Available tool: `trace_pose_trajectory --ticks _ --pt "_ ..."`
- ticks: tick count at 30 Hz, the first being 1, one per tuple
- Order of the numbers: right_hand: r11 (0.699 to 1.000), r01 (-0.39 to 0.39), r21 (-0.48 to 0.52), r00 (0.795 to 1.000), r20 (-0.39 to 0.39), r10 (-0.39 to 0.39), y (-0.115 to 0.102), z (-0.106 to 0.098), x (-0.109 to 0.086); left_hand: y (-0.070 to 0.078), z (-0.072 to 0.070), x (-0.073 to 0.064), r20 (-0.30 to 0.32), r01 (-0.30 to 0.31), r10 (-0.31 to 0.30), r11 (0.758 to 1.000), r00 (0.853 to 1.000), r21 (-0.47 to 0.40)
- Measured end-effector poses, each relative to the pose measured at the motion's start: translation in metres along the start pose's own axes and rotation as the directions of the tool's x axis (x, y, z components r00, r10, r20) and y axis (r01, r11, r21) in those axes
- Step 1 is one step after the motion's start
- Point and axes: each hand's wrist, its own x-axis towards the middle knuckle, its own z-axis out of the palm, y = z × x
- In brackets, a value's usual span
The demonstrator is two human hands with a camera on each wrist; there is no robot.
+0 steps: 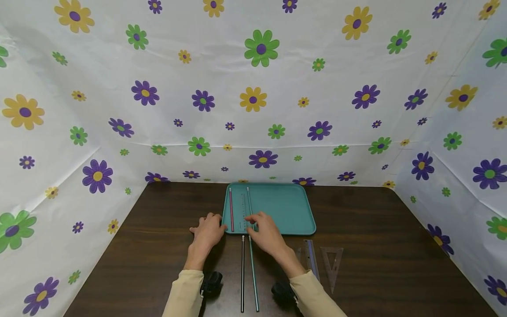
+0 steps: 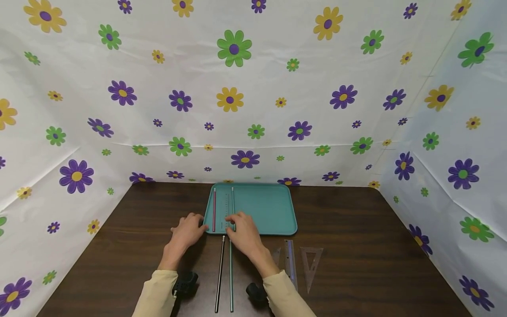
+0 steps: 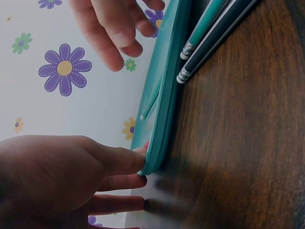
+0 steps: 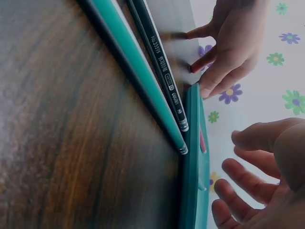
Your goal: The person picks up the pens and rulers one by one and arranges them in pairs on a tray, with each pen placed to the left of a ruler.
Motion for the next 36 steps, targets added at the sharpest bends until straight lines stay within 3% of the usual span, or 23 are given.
trace_pose_trajectory --ticks 12,36 --pt "0.999 -0.002 -0.055 0.994 0.112 0.008 -0.001 -0.008 -0.013 0.000 0.000 0.000 0.005 0.007 -0.007 1.000 1.000 -0.022" --pt "0.984 -0.032 -0.175 0.980 0.186 0.065 -0.004 -0.027 -0.038 0.000 0.001 0.000 0.002 0.006 -0.006 1.000 1.000 -0.020"
